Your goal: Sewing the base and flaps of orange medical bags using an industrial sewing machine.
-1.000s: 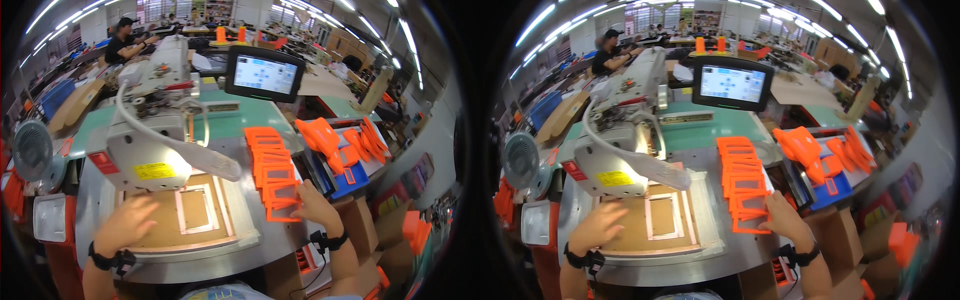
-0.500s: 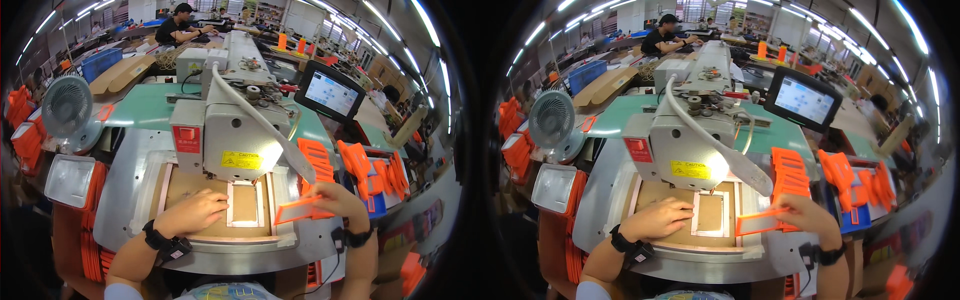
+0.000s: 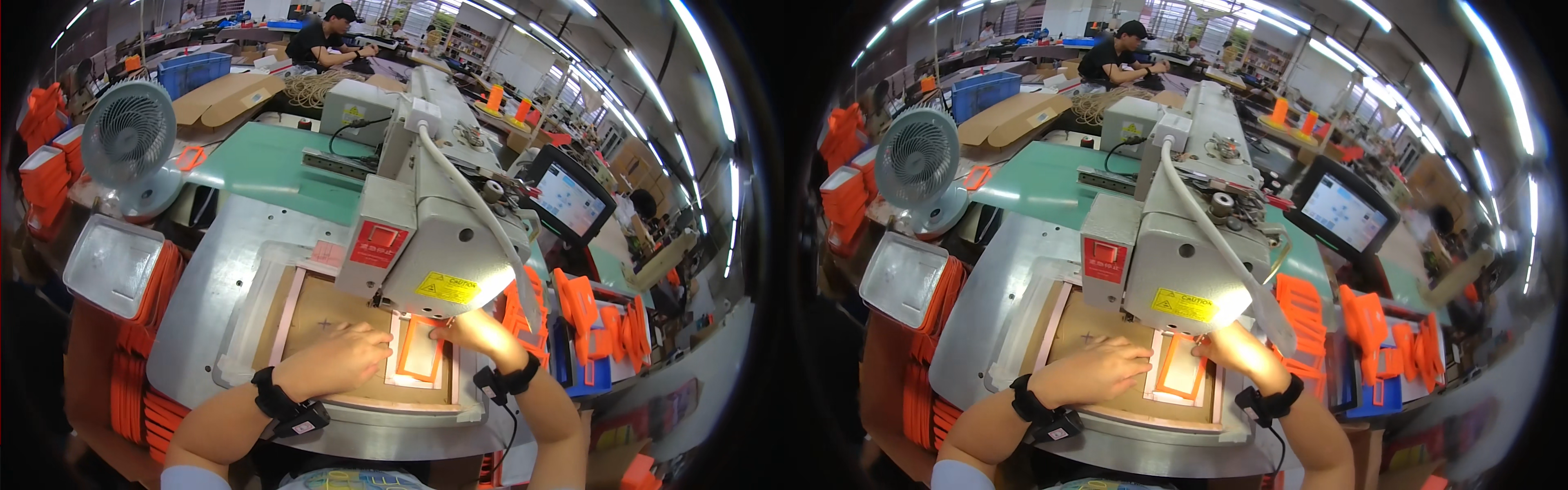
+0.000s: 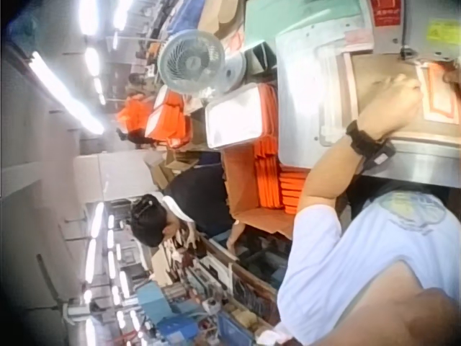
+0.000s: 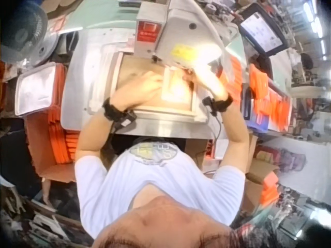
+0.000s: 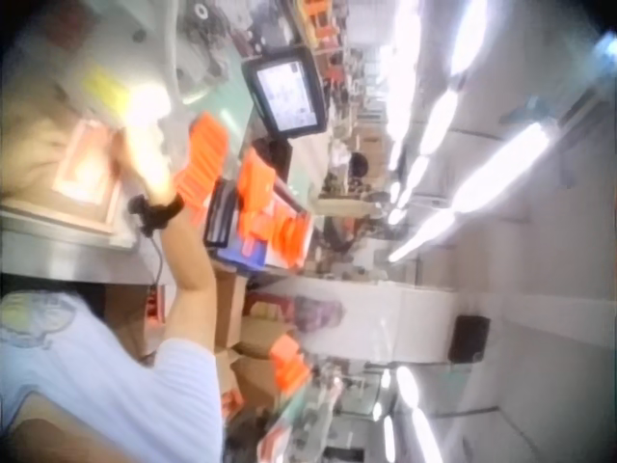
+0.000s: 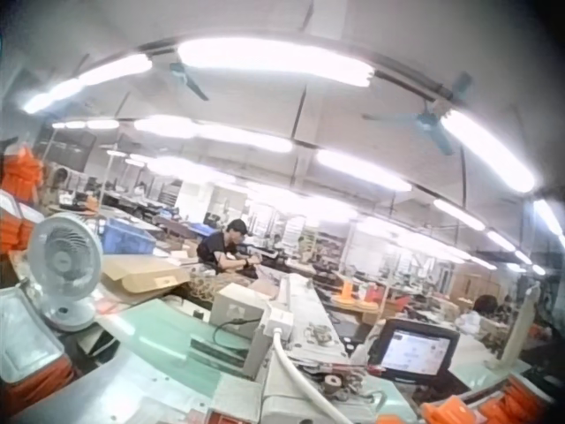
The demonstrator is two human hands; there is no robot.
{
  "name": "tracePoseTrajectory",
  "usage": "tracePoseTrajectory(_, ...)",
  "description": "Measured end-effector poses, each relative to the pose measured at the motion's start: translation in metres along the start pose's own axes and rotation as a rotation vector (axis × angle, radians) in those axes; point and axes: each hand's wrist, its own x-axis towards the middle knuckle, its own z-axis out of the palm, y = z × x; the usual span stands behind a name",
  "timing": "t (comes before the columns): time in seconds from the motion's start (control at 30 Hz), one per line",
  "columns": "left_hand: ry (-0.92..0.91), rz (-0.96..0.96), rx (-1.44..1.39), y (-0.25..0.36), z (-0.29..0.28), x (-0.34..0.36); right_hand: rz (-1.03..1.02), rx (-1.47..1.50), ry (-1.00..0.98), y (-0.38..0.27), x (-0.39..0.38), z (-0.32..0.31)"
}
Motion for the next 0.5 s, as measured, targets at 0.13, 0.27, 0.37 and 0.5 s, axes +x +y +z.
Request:
tracePoseTrajectory(0.13, -0.019, -0.003, 0.028, 0.001, -0.001, -0.002, 0.026, 0.097, 0.088, -0.02, 0.002, 0.008)
tracePoseTrajectory(0.27, -0.008, 0.001, 0.027, 0.002, -0.002, -0.001, 0.012, 0.187, 0.058, -0.016, 0.001, 0.014)
tracePoseTrajectory(0.37, 0.003, 0.0, 0.032, 0.003, -0.002, -0.001, -0.1, 0.115, 0.148, -0.014, -0.001, 0.024)
tracePoseTrajectory(0.5, 0.019, -0.011, 0.064, 0.004, 0.0, 0.003, -0.142, 0.0, 0.187, -0.013, -0.003, 0.029)
